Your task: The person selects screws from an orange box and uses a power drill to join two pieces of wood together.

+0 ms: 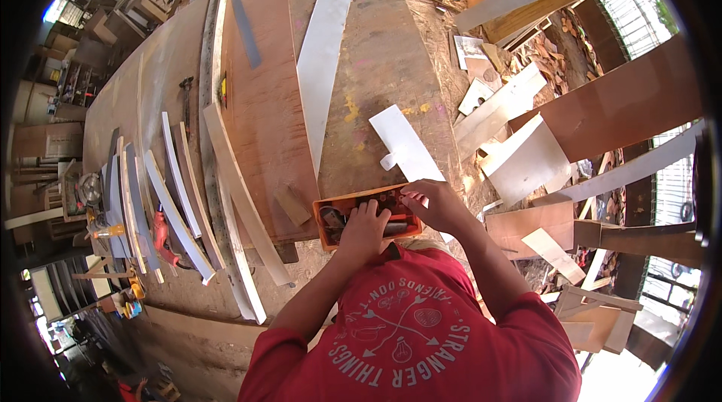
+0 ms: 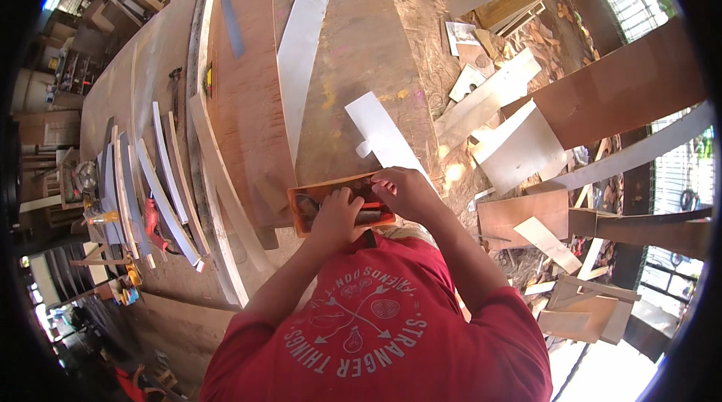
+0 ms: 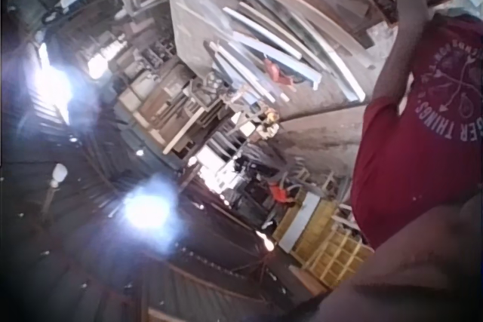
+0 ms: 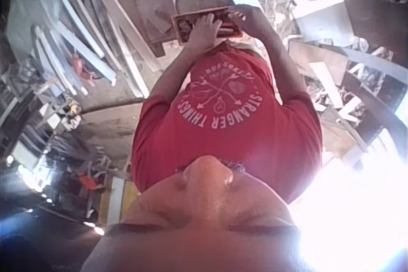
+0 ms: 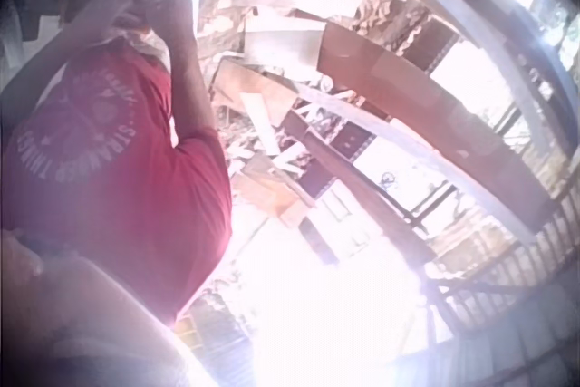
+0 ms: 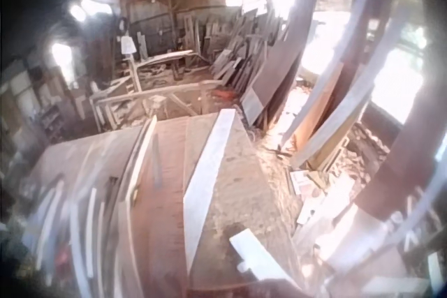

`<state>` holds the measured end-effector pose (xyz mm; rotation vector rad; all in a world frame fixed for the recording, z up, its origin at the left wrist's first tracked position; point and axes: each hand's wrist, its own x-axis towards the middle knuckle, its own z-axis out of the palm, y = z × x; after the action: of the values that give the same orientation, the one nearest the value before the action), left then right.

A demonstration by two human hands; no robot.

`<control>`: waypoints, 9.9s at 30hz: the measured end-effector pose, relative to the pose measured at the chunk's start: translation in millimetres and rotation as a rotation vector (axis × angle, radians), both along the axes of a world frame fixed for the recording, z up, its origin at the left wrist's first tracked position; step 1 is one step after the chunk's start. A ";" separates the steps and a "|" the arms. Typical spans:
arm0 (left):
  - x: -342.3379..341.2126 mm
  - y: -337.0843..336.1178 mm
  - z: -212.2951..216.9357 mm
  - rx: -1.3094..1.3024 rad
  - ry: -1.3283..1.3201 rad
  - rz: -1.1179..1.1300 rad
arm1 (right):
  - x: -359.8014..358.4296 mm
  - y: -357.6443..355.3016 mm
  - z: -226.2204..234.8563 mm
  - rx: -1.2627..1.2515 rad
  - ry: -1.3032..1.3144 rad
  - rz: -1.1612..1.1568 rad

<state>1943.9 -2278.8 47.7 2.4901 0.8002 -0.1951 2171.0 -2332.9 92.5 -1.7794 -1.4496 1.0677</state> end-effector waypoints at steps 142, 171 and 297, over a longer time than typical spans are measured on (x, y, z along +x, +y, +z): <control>-61.7 55.7 11.2 -0.500 -0.840 0.801 | -99.8 26.6 -90.5 -0.019 -0.437 0.200; -49.9 52.1 12.3 -0.481 -0.771 0.710 | -41.5 1.8 -38.1 0.003 -0.096 0.054; -42.8 54.8 7.3 -0.465 -0.661 0.626 | -34.5 13.7 -22.7 0.511 -0.698 0.279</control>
<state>1901.1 -2223.9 55.0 1.6092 1.0329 0.5664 2136.5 -2319.2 69.8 -1.6531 -2.1881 0.1158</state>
